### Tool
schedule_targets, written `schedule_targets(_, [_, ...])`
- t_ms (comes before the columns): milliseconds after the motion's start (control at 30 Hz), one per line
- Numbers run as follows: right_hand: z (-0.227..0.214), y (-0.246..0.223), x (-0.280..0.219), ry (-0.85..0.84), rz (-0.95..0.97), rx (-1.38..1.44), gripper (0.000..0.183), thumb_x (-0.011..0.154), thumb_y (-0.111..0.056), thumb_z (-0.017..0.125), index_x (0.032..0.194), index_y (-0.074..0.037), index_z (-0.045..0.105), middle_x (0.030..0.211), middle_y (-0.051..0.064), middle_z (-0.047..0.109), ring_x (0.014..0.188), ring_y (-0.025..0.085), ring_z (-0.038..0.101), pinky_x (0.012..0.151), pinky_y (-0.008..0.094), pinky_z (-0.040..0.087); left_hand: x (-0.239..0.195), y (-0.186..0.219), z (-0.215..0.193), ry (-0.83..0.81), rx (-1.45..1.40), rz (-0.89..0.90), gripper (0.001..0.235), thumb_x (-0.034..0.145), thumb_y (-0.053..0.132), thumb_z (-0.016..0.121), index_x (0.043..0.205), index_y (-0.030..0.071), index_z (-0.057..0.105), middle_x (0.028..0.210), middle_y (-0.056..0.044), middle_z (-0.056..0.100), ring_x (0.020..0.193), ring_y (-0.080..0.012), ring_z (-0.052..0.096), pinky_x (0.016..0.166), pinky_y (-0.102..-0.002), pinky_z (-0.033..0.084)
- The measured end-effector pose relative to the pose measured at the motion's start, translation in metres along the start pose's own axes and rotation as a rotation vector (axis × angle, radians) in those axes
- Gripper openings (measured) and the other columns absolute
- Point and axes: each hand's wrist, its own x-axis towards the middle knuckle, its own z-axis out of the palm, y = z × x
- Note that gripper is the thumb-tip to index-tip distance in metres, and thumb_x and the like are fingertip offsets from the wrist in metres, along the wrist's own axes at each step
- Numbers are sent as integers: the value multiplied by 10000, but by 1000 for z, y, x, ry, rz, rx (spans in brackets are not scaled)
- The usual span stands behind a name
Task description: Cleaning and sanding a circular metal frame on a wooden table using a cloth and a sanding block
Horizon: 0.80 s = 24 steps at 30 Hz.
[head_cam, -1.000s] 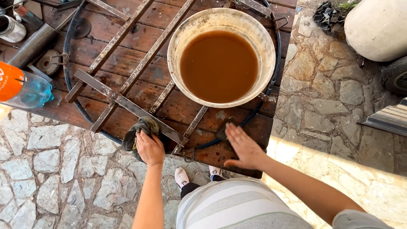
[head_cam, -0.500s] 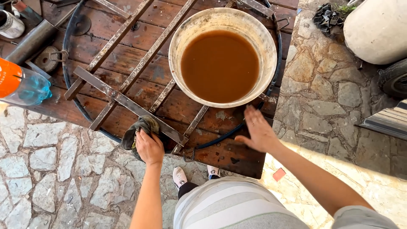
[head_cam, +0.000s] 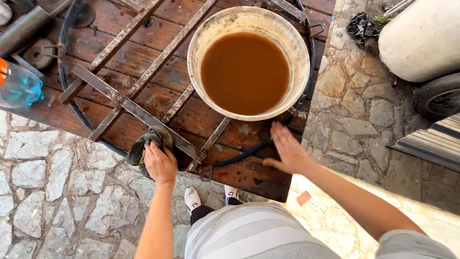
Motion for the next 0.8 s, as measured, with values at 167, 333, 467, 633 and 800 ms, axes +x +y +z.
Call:
schedule_targets(167, [17, 18, -4, 74, 10, -101, 1141, 870, -840, 409, 1530, 87, 328, 1546, 304, 389, 1506, 388, 309, 1277, 456, 197, -3, 2, -6, -13, 4, -11, 387, 951, 165, 565, 1252, -78, 572, 1144, -236, 609, 1037, -391, 656, 908, -427, 527])
schedule_targets(333, [23, 22, 3, 123, -23, -113, 1165, 837, -879, 384, 1555, 36, 311, 1593, 247, 352, 1526, 358, 280, 1275, 447, 192, 0, -2, -3, -25, 0, -12, 385, 960, 170, 563, 1259, -72, 565, 1163, -237, 603, 1058, -395, 653, 921, -431, 525])
schedule_targets(467, [18, -5, 3, 131, -6, -23, 1178, 851, -867, 396, 1530, 91, 307, 1576, 306, 339, 1503, 409, 291, 1259, 470, 217, 6, 2, -10, -27, -30, -17, 376, 972, 156, 545, 1258, -88, 561, 1152, -245, 609, 1046, -407, 654, 920, -437, 526])
schedule_targets(633, [9, -4, 5, 70, 143, -18, 1167, 885, -857, 329, 1536, 109, 262, 1605, 316, 275, 1521, 416, 231, 1268, 477, 164, 4, 1, -5, -48, -37, -27, 392, 986, 159, 538, 1284, -95, 555, 1164, -255, 608, 1061, -410, 653, 932, -444, 526])
schedule_targets(800, [20, 1, 2, 49, 26, 39, 1222, 832, -916, 340, 1586, 32, 179, 1657, 239, 192, 1543, 359, 168, 1274, 458, 120, 6, 1, -7, -50, -50, -26, 402, 985, 167, 543, 1288, -96, 554, 1168, -258, 604, 1064, -416, 650, 943, -451, 522])
